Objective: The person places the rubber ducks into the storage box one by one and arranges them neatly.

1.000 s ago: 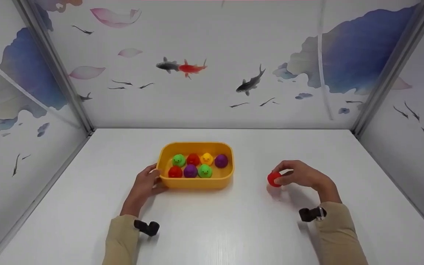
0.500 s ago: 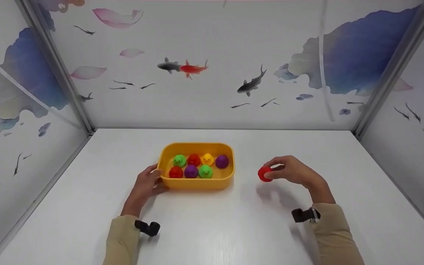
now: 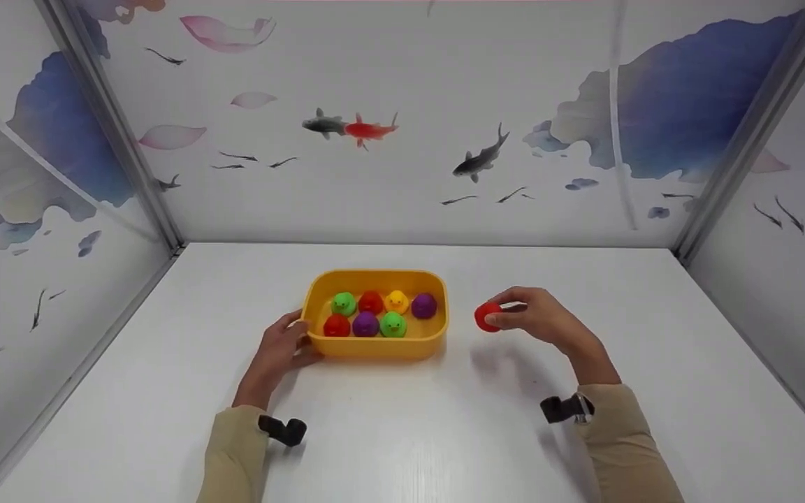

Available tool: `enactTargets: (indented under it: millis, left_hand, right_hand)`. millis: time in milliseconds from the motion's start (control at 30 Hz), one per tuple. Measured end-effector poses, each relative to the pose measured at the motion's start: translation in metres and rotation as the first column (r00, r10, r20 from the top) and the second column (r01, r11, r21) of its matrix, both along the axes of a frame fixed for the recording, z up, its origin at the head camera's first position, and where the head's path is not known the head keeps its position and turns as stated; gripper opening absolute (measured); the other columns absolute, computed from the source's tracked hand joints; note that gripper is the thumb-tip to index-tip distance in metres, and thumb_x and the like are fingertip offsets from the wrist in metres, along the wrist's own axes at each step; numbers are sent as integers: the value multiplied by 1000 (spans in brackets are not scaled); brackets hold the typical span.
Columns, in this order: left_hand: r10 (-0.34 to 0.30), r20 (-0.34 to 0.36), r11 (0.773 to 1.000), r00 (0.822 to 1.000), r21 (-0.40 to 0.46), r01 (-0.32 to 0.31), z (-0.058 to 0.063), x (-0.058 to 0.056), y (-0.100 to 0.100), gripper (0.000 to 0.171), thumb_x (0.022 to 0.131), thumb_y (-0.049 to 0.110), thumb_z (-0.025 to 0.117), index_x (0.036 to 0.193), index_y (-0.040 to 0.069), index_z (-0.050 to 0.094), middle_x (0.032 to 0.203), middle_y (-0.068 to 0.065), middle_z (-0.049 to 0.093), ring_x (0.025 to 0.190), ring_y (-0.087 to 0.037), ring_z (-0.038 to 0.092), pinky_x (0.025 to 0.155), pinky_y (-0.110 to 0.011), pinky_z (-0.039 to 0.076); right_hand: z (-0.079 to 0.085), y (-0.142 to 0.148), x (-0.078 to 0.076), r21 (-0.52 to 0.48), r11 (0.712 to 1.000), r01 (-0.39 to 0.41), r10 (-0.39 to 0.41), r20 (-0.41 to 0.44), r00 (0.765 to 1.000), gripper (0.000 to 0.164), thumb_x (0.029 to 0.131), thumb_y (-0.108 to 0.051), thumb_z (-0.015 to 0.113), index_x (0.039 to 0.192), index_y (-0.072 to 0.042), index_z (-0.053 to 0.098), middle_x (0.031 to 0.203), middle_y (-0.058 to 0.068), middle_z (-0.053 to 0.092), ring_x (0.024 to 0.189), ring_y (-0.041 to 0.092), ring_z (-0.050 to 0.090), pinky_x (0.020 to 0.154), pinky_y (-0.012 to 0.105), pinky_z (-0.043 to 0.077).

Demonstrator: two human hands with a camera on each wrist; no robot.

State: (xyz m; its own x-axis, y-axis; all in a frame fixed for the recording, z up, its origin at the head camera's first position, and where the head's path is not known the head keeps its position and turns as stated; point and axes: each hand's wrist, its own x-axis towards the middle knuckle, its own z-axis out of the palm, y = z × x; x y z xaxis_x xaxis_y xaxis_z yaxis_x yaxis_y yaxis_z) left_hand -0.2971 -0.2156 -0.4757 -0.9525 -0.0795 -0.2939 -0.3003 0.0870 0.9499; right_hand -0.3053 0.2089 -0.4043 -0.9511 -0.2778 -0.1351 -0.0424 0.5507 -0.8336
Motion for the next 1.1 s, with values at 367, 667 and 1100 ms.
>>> enactTargets:
  millis: [367,667,1100]
  left_hand:
    - [4,3,1000,1000,4,-4,-2,0,2,53,105,29,47,155,17,35,148,-15,51,120,-28,62,95,-35,59]
    - [16,-6,999,1000,29,-16,-4,2,1,53,103,26,46,154,16,36,148,-17,51,118,-27,63,93,-37,60]
    - [16,-7,1000,1000,24,-16,-1,-1,0,51,104,28,46,154,17,37,148,-15,50,123,-28,59,96,-36,59]
  right_hand:
    - [7,-38,-15,-55,997,54,-53,22,998,46,89,-35,75,127,-12,63,128,12,67,118,29,64,110,48,49]
    - [7,-72,-20,-98,993,65,-62,27,998,45,88,-33,76,126,-11,66,138,13,60,122,32,61,108,45,51]
    - [-16,-104,-27,-107,977,187,-177,100,979,38,88,-27,77,122,-12,70,150,13,49,127,32,56,108,50,51]
